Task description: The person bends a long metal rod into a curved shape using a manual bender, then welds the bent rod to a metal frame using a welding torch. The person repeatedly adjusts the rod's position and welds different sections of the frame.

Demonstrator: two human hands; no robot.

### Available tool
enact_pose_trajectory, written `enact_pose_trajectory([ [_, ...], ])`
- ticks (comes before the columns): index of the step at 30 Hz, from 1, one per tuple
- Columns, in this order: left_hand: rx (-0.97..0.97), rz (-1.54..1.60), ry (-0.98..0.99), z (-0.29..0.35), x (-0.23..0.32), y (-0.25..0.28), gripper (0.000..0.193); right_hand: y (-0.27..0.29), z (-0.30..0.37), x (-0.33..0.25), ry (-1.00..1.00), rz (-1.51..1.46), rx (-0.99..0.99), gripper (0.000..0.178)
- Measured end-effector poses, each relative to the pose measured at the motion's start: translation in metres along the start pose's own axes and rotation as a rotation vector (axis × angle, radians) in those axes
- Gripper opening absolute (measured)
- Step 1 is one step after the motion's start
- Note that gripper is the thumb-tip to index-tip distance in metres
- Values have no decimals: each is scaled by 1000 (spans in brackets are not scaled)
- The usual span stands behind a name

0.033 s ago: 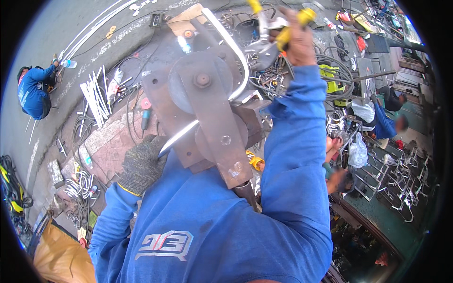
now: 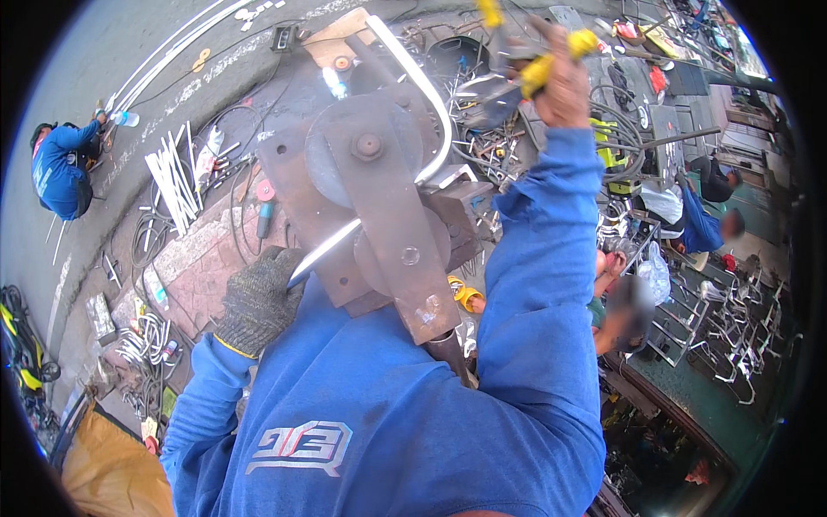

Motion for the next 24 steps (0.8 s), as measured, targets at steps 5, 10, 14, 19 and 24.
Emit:
enact_pose_trajectory([
  [5,7,-7,-21,-1,-3,-4,25,91,66,8,-12,-601,202,72],
  [10,41,-7,-48,2,-6,-7,25,101,125,95,-398,-1378,268,80],
  [14,89,-36,-69,2,-7,-8,25,111,156,85,-182,-1210,132,82],
  [19,38,-67,-53,-2,-10,-9,30,106,168,42,85,-1059,-12,96],
  [24,71,-73,-120,0,-8,-8,28,70,154,1,109,-1134,-238,83],
])
Point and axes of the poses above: each hand's wrist, its own z-axis away from the middle knuckle, its own y-axis out of the back of the hand, x = y × z, the point moved 6 cm from there along -z, towards the middle knuckle, and after that the axes turned 2 degrees about -x, right-handed, at the moved point
